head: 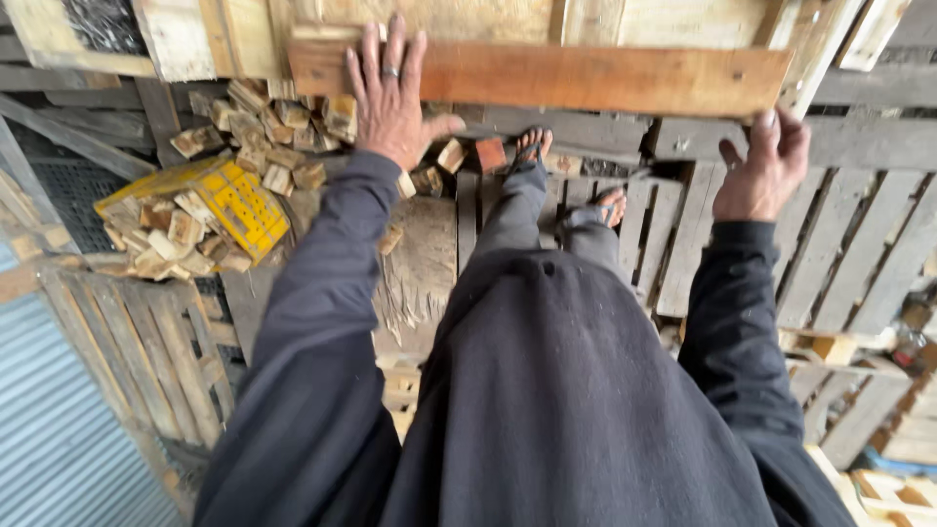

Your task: The person assembles wooden pallets by placing planks and blocks on a pallet frame, then hammering nails to secure them. The person repeatedly positions wood pieces and drives nails with a hammer, working on multiple pallet units in a workshop.

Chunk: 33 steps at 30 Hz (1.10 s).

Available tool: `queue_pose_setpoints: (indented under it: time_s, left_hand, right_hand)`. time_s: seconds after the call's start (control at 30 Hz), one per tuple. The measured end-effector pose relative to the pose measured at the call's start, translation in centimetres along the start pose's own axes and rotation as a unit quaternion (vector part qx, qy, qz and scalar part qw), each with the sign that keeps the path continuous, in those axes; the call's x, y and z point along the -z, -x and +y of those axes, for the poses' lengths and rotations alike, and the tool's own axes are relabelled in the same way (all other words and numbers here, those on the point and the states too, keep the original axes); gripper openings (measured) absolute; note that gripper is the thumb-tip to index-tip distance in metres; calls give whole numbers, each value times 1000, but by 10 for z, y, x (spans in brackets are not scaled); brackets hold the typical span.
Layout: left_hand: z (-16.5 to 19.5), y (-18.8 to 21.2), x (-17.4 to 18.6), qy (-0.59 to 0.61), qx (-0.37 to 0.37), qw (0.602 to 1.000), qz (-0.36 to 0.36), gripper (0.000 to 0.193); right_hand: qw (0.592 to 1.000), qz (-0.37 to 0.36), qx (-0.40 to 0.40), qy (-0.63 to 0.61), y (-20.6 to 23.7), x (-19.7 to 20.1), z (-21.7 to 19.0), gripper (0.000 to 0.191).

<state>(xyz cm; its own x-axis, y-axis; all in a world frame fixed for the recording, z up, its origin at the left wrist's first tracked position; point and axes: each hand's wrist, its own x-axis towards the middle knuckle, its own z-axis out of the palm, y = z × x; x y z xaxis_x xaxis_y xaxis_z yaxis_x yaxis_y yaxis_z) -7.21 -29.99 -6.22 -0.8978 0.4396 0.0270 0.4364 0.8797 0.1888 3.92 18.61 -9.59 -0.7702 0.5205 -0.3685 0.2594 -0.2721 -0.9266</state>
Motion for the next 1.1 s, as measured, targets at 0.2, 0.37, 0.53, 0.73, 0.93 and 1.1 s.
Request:
queue_pose_setpoints:
  time_s: [0.2,0.37,0.53,0.73,0.93,1.1]
  left_hand:
    - [-19,6,-22,-15,-1,999,-37,116]
    - [-17,-4,-14,-26,32,994,-106,111]
    - [4,-37,34,-45,48,966,-252,102]
    - [136,-75,37,50,-33,982,-177,127]
    - [289,-139,-50,112,-122,984,-72,114]
    - [311,-144,-60,93,-81,990,-68,100]
  right_hand:
    - [995,-103,-1,-7,-8,11,-20,39]
    - [989,-126,9,71,-7,18,-27,44]
    - [869,-257,164,390,-20,38,-44,90]
    - [777,-225,290,512,-49,39,-35,95]
    - [782,-215,248,530,-58,42,-18,91]
    - [778,-204,232,546,-60,45,-17,80]
